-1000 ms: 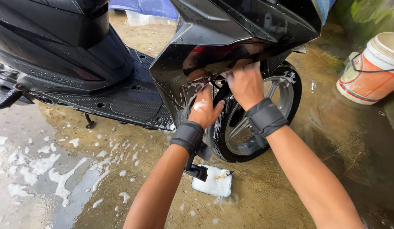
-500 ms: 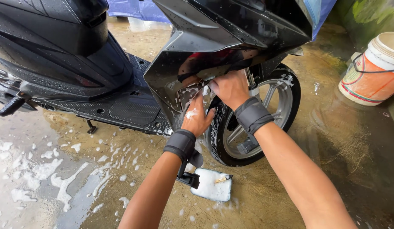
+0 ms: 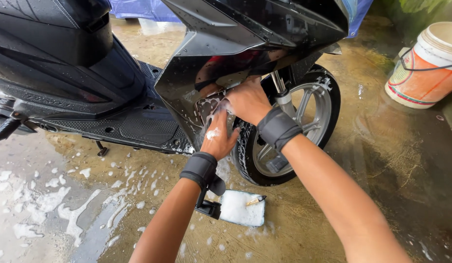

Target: The person prepares a soapy mixture by pouring liquid soap into a container and mixing it with water. They then use a sponge to scrub the front wheel, fender, and body panels of a black scooter with the soapy water.

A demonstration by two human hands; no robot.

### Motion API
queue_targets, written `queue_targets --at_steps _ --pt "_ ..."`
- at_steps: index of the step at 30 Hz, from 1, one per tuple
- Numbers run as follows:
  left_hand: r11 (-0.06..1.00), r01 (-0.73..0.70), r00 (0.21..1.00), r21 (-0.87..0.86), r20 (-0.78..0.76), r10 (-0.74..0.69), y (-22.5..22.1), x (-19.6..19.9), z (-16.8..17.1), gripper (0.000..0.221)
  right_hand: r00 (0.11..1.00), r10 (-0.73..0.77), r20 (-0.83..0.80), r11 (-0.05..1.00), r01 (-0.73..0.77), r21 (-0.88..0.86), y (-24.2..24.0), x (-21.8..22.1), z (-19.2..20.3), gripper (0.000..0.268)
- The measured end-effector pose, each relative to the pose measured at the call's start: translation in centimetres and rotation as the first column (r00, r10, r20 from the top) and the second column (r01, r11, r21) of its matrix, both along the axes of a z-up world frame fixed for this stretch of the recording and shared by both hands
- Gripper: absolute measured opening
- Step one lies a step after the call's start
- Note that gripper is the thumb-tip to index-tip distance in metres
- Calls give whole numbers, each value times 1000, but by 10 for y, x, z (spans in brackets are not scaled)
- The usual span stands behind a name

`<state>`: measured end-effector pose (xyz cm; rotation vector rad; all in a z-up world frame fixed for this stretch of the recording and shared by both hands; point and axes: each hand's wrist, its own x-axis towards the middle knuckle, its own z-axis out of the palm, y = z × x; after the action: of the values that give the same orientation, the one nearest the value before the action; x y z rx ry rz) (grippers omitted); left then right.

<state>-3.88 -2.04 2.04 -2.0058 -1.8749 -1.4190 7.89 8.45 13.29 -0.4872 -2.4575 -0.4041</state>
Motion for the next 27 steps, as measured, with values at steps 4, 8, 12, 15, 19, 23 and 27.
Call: queue_targets --at_steps 4,8,12,15,19,23,27 --pt "999 38 999 -31 -17 -39 -11 7 16 74 999 24 -33 1000 -24 -2 -8 33 -1 25" --pt "993 113 993 -28 -9 -114 -12 8 17 76 993 26 -118 989 -8 147 -13 64 3 36" --pt "992 125 992 -14 -28 -125 -10 11 14 75 973 -49 -226 953 113 280 9 100 10 34" --pt "989 149 988 -4 -43 -149 -11 16 11 77 959 -74 -272 924 169 344 16 119 27 35" --pt "984 176 982 -17 -66 -177 -8 15 2 79 968 -58 -246 914 150 376 16 118 36 32" --pt "973 197 976 -120 -68 -206 -12 16 -8 80 982 -144 -120 923 177 342 19 122 24 21" --pt "965 180 970 -191 -131 -207 -13 10 -23 82 990 -133 -56 918 144 368 16 132 -7 34"
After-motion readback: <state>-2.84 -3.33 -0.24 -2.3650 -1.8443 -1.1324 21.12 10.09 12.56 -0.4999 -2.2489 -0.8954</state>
